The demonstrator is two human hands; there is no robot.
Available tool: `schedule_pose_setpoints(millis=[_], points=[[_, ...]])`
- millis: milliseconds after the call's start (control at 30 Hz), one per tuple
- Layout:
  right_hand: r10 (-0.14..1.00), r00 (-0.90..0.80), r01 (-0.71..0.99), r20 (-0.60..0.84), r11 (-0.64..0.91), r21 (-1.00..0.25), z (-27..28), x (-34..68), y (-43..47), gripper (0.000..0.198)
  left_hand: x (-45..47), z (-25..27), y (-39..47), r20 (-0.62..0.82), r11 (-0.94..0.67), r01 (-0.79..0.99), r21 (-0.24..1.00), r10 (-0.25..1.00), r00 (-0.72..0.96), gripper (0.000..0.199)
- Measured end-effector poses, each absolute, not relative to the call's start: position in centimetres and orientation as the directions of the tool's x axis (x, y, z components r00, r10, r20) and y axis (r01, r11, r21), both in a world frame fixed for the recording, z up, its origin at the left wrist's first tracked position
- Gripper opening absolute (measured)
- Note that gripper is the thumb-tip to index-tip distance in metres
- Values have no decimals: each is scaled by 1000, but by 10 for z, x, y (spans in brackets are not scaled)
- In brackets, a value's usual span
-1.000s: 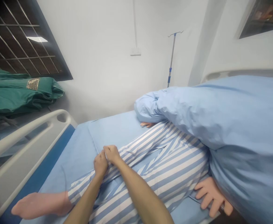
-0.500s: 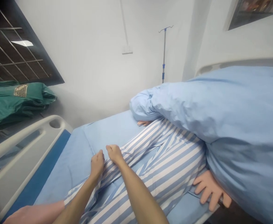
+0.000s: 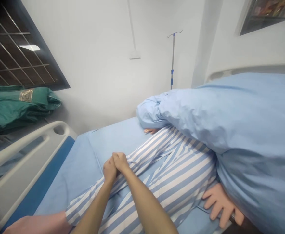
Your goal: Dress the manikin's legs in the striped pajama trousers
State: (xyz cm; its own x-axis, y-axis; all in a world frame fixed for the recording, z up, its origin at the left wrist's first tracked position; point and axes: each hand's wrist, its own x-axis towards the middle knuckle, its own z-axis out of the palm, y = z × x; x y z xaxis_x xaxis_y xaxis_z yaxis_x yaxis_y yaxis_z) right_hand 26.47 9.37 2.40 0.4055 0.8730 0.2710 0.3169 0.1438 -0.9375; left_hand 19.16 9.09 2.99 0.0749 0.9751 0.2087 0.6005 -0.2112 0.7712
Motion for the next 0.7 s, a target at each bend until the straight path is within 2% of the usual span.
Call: schedule_pose_setpoints(millis=[167, 267, 467, 567, 700], points=[[833, 459, 351, 309, 149, -924, 30, 298, 93, 39, 197, 27, 91, 272, -233, 668, 707, 961, 48, 36], [811, 500, 362, 304, 123, -924, 29, 310, 90, 39, 199, 26, 89, 241, -191, 695, 694, 970, 26, 32], [830, 376, 594, 412, 125, -795, 21, 298, 80, 40, 196, 25, 89, 228, -193, 692, 695, 973, 42, 32], [830, 375, 582, 413, 136, -801, 22, 297, 80, 41, 200, 35, 97, 210, -213, 678, 703, 974, 87, 32], [833, 382, 494, 400, 182, -850, 24, 305, 83, 40, 224, 56, 112, 240, -256, 568, 782, 965, 104, 27]])
